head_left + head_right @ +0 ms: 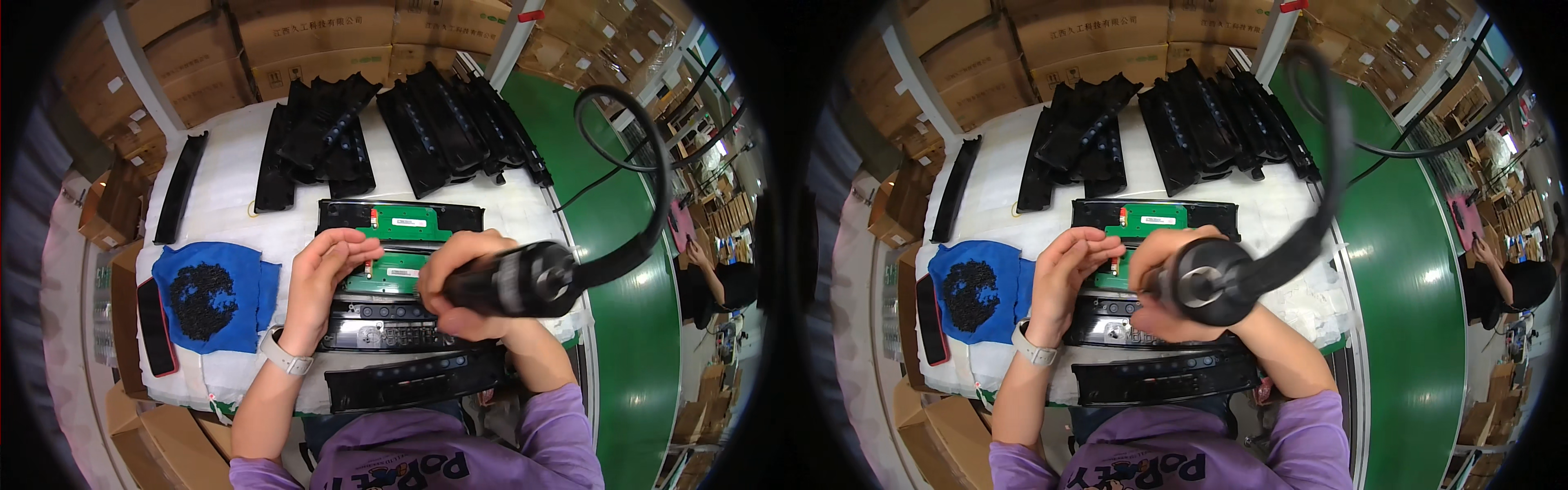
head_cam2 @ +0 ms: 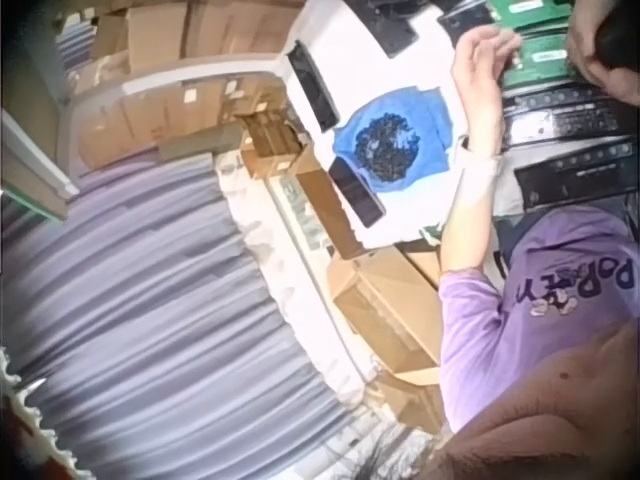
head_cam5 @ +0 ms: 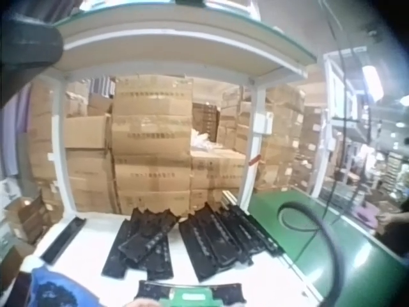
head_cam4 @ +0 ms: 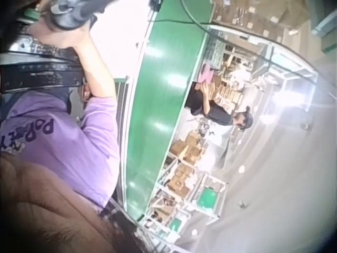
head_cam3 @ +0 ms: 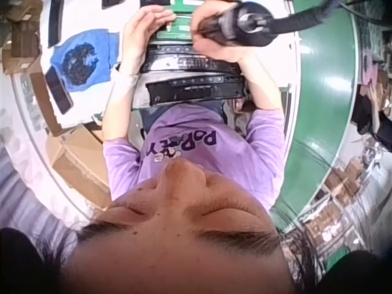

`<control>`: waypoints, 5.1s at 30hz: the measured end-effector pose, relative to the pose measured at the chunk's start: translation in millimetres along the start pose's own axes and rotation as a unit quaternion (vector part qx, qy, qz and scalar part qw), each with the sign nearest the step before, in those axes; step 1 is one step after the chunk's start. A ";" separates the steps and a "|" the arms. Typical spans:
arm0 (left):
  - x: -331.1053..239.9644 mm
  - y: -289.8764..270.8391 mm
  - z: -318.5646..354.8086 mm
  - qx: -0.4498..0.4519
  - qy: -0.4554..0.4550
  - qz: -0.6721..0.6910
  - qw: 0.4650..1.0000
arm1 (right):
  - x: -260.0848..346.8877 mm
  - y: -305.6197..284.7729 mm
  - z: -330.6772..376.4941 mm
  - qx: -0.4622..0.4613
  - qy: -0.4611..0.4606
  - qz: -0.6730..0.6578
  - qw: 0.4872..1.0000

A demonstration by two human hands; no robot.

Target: Assembling toner cartridges by driving screws using an electric screwdriver and organizing the units into boxes in a factory setting.

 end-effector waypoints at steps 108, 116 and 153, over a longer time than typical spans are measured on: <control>-65.3 -143.8 85.4 -0.222 -0.014 -0.840 0.495 | 21.8 -52.8 29.8 -0.152 -0.087 -0.139 0.975; -74.0 -138.2 85.3 -0.294 0.043 -0.798 0.524 | 17.1 -51.4 27.1 -0.161 -0.084 -0.128 0.975; -23.1 10.3 29.6 -0.030 0.094 -0.090 0.991 | 37.9 -18.7 -39.6 -0.039 -0.200 -0.343 0.917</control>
Point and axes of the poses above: each hand's wrist, its own z-axis away from the middle knuckle, its own y-axis out of the palm, x = y × z, the point moved 7 cm from there along -z, towards the middle knuckle, and after that the axes turned 9 degrees about -z, right-handed, at the moved point
